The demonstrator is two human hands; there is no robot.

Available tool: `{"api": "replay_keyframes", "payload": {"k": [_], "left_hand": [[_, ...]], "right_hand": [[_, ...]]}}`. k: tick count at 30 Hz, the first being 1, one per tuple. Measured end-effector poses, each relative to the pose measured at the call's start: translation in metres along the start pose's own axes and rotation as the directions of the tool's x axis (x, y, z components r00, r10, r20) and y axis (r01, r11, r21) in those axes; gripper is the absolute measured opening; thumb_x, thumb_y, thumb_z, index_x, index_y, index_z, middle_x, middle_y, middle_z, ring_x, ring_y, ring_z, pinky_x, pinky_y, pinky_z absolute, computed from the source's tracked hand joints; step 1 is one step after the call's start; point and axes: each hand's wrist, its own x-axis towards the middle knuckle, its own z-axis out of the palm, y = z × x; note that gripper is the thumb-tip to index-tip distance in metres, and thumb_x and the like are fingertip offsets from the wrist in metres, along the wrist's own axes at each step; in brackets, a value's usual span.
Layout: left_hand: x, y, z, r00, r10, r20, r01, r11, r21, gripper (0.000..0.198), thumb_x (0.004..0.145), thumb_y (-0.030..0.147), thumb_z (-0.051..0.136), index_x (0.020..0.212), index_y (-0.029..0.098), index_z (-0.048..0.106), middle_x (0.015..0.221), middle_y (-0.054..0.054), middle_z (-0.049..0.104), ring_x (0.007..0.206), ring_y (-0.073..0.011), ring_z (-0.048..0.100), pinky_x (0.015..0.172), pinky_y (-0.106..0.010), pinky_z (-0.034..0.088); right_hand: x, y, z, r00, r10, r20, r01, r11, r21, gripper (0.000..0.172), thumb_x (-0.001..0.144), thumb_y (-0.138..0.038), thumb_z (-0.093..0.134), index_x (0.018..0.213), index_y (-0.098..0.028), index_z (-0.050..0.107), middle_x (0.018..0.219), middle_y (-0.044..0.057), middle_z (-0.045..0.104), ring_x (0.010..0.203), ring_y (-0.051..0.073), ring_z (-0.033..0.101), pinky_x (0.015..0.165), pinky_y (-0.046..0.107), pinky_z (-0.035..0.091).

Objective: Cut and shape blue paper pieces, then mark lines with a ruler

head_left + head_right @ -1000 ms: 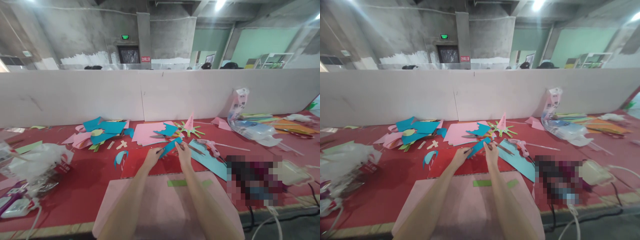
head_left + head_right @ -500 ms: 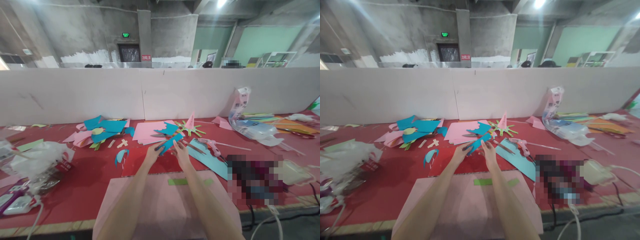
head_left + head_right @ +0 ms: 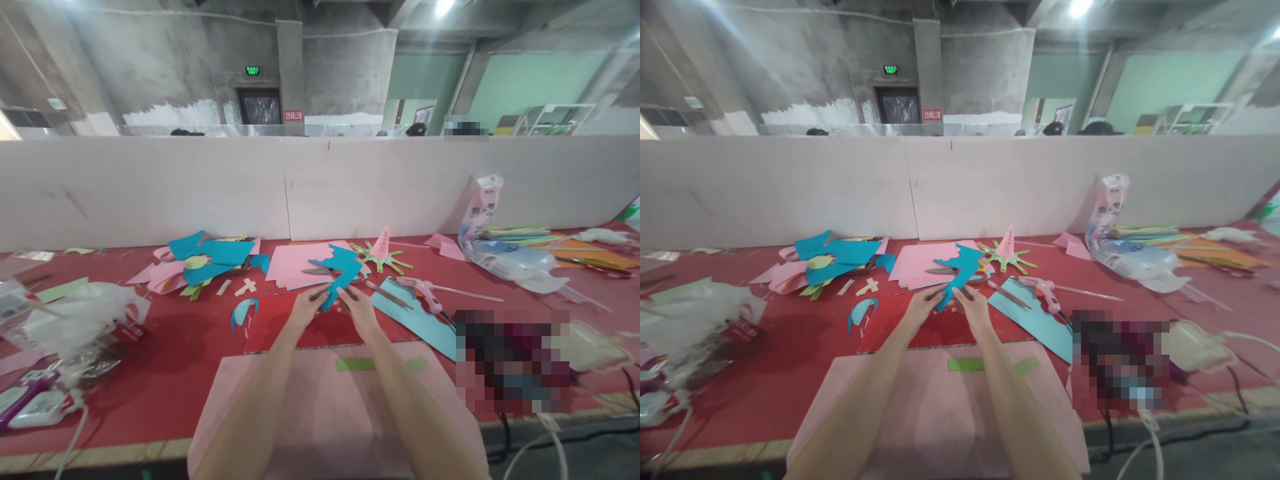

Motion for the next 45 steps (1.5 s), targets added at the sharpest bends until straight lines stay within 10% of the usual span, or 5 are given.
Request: {"api": "replay_keyframes", "payload": {"k": [14,29,34,39,45], "left_hand": [[0.003,-0.003,0.004,0.999,0.035,-0.033,-0.033,0.997,0.07,0.03,0.069,0.045,0.064,0.071,0.016,0.06,0.062,-0.001,0.061,0.054,-0.0131,0.055,0.051,-0.022,0.044],[0.004,-0.007,0.001,0.991,0.089,0.104,-0.097,0.993,0.073,0.036,0.073,0.051,0.06,0.064,0.016,0.054,0.063,0.0,0.056,0.064,-0.014,0.055,0.065,-0.026,0.046],[0.007,-0.014,-0.002,0.996,0.05,0.072,-0.057,0.994,0.096,0.036,0.071,0.051,0.063,0.075,0.016,0.059,0.07,-0.002,0.061,0.065,-0.0147,0.057,0.062,-0.026,0.046],[0.006,-0.017,-0.003,0.997,0.025,0.075,-0.033,0.994,0.1,0.036,0.071,0.051,0.063,0.075,0.016,0.06,0.069,-0.003,0.062,0.063,-0.015,0.058,0.06,-0.026,0.047],[0.007,-0.017,-0.003,0.997,0.057,0.052,-0.063,0.99,0.127,0.032,0.073,0.047,0.063,0.072,0.016,0.059,0.067,-0.002,0.062,0.063,-0.0139,0.058,0.059,-0.023,0.046]], "right_hand": [[0.006,0.007,-0.009,0.998,-0.044,0.035,0.048,0.993,-0.106,0.037,0.055,-0.054,0.075,0.063,-0.02,0.064,0.048,-0.001,0.061,0.042,0.016,0.057,0.044,0.028,0.049],[0.011,0.014,-0.016,0.976,-0.191,0.101,0.214,0.919,-0.332,0.036,0.071,-0.054,0.062,0.069,-0.018,0.065,0.062,0.002,0.066,0.055,0.018,0.06,0.057,0.028,0.048],[0.014,0.009,-0.025,0.965,-0.262,-0.025,0.21,0.825,-0.525,0.046,0.078,-0.057,0.051,0.085,-0.016,0.07,0.079,0.008,0.071,0.073,0.024,0.064,0.069,0.033,0.049],[0.019,-0.001,-0.048,0.804,-0.508,-0.309,0.143,0.669,-0.729,0.045,0.083,-0.03,0.038,0.119,-0.013,0.06,0.121,0.016,0.059,0.101,0.025,0.059,0.087,0.037,0.043],[0.019,-0.003,-0.057,0.884,-0.294,-0.363,-0.155,0.547,-0.822,0.053,0.081,-0.018,0.04,0.133,-0.01,0.046,0.134,0.018,0.048,0.117,0.029,0.05,0.09,0.036,0.041]]}}
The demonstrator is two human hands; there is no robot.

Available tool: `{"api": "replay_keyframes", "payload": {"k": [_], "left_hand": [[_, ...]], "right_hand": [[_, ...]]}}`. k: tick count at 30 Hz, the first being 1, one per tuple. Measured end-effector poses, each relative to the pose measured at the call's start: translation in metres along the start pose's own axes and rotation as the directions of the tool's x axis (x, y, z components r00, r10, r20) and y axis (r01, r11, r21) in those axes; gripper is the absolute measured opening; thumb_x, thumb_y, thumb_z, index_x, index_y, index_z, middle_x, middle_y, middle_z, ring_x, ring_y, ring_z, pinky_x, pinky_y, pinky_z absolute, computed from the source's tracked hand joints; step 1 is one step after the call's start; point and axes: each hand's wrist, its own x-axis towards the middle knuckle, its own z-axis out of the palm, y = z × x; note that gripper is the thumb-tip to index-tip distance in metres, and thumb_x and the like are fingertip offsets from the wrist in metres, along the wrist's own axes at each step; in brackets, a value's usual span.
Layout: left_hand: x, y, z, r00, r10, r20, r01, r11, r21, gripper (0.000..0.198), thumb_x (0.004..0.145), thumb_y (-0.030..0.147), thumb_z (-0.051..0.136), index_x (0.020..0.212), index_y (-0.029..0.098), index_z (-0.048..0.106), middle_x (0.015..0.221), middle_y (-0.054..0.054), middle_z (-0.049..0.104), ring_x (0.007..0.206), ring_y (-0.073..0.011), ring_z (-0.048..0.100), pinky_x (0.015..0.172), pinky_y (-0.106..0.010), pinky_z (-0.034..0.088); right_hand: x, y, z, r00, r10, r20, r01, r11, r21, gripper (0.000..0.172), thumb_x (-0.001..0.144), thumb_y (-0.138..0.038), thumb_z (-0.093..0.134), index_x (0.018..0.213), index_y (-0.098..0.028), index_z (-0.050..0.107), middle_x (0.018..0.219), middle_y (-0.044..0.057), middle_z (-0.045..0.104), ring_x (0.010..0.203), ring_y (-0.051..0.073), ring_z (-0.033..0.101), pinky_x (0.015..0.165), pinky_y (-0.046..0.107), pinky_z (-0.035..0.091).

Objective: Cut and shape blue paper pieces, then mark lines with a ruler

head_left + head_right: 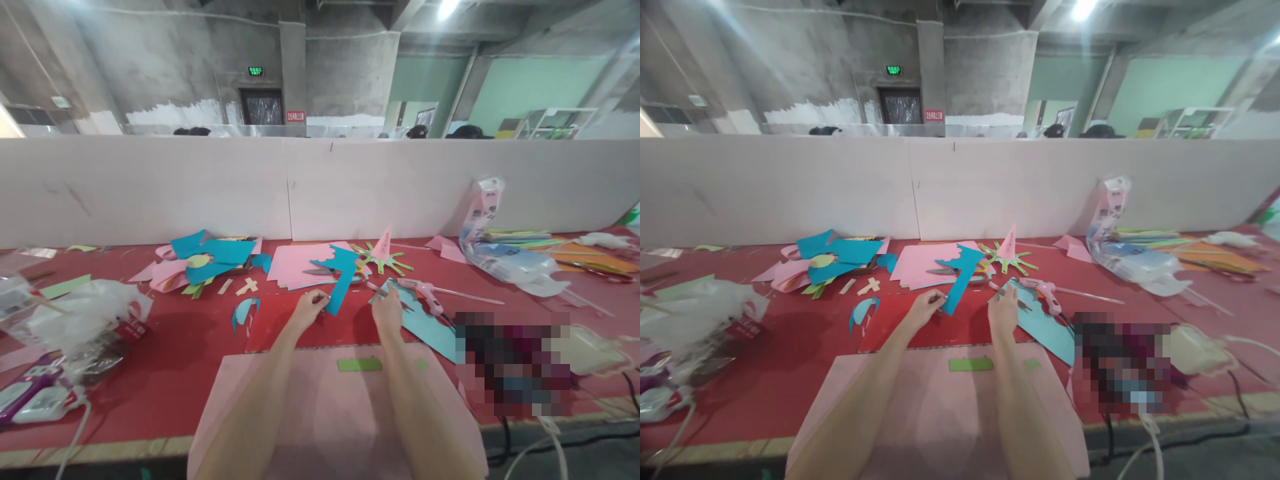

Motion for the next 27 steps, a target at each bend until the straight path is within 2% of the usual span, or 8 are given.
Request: {"api": "replay_keyframes", "payload": {"k": [4,11,16,20,24,27], "left_hand": [[0.0,0.0,-0.001,1.0,-0.009,0.007,0.009,1.0,-0.004,0.031,0.073,0.046,0.062,0.074,0.015,0.059,0.068,-0.002,0.061,0.063,-0.014,0.057,0.058,-0.024,0.047],[0.0,0.003,0.0,1.0,-0.025,0.016,0.025,1.0,-0.016,0.031,0.073,0.046,0.063,0.074,0.016,0.058,0.068,-0.001,0.061,0.062,-0.0138,0.057,0.058,-0.024,0.047],[-0.001,0.006,0.001,1.0,-0.021,0.0,0.021,1.0,-0.01,0.032,0.073,0.048,0.063,0.074,0.016,0.059,0.068,-0.001,0.062,0.062,-0.0137,0.057,0.058,-0.023,0.047],[-0.001,0.006,0.001,1.0,0.003,0.006,-0.003,1.0,0.006,0.033,0.073,0.048,0.063,0.073,0.016,0.059,0.068,-0.001,0.063,0.064,-0.0138,0.058,0.061,-0.024,0.046],[-0.001,0.005,0.001,1.0,-0.013,0.006,0.013,1.0,-0.017,0.035,0.072,0.051,0.063,0.073,0.016,0.059,0.068,-0.002,0.062,0.062,-0.0141,0.058,0.058,-0.024,0.047],[0.0,0.004,0.0,1.0,-0.022,-0.008,0.022,0.999,-0.037,0.036,0.071,0.052,0.064,0.074,0.016,0.059,0.067,-0.001,0.062,0.059,-0.0132,0.058,0.057,-0.024,0.048]], "right_hand": [[-0.004,-0.005,-0.001,0.992,-0.012,0.128,0.026,0.994,-0.108,0.036,0.087,-0.022,0.04,0.119,-0.019,0.056,0.118,0.01,0.061,0.106,0.024,0.058,0.084,0.032,0.042],[-0.008,-0.009,-0.003,0.988,-0.04,0.147,0.08,0.957,-0.277,0.024,0.09,-0.026,0.041,0.107,-0.019,0.057,0.1,0.008,0.064,0.092,0.022,0.062,0.073,0.029,0.042],[-0.012,-0.017,-0.004,0.983,-0.01,0.181,0.08,0.92,-0.384,0.029,0.087,-0.029,0.048,0.114,-0.019,0.052,0.11,0.011,0.058,0.09,0.022,0.062,0.071,0.03,0.043],[-0.016,-0.022,-0.004,0.977,-0.009,0.214,0.098,0.907,-0.41,0.029,0.085,-0.023,0.046,0.112,-0.018,0.054,0.112,0.013,0.056,0.089,0.023,0.062,0.071,0.031,0.043],[-0.014,-0.016,0.001,0.977,-0.097,0.189,0.15,0.946,-0.287,0.022,0.081,-0.019,0.045,0.093,-0.018,0.063,0.1,0.012,0.061,0.086,0.023,0.061,0.072,0.033,0.044],[-0.011,-0.01,0.005,0.956,-0.28,0.091,0.278,0.96,0.037,0.024,0.08,-0.021,0.041,0.075,-0.018,0.064,0.085,0.007,0.062,0.077,0.02,0.061,0.071,0.03,0.045]]}}
